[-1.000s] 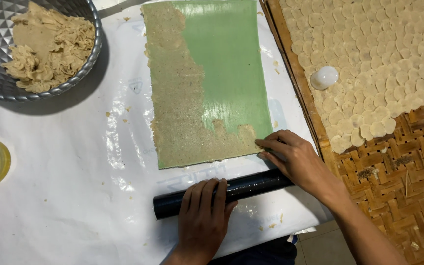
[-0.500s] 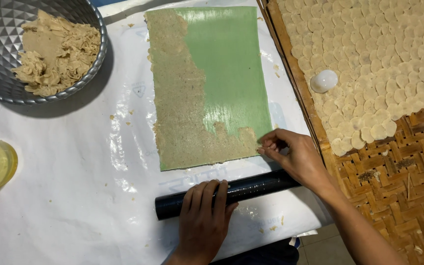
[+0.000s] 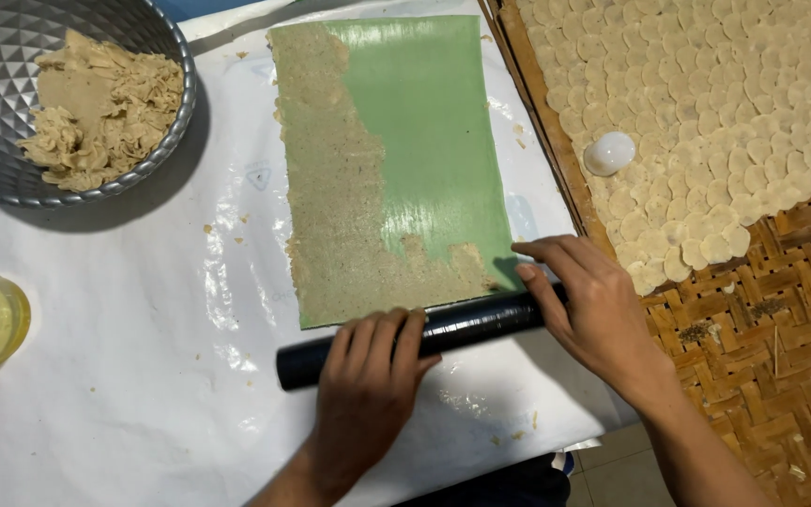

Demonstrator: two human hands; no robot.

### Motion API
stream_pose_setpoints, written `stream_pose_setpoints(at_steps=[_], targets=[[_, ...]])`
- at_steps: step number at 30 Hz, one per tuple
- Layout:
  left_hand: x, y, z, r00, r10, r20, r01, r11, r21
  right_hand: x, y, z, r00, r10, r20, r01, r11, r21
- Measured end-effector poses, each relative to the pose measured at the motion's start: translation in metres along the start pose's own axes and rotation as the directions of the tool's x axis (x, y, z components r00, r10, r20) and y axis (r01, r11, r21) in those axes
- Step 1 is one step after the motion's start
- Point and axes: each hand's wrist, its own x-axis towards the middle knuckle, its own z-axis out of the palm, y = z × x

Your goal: Roll out small pieces of dough into thin crackers and place them on a drying tray.

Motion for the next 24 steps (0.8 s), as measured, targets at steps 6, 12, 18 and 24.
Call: stream_pose_setpoints(at_steps=[6,12,18,24], targets=[[0.018,-0.017,0.005,0.999,0.013,0.040,-0.018,0.991,0.131,0.004,0.016,0.034,0.992,-0.018,0.124,0.038,0.985,-0.167],[0.030,-0.037,0.023,0.995,-0.034,0.089,0.024,0.993,0.118,0.022,0.029,0.051,0.992,0.016,0.126,0.009,0.980,-0.199],[0.034,-0.039,0.026,0.997,-0.011,0.070,-0.008,0.967,0.256,0.019,0.030,0.059,0.995,0.028,0.094,-0.007,0.976,-0.219],[-0.033,0.001,0.033,0.988,-0.039,0.150,-0.001,0.966,0.257,-0.062,0.027,0.073,0.995,0.003,0.102,0.025,0.962,-0.270]])
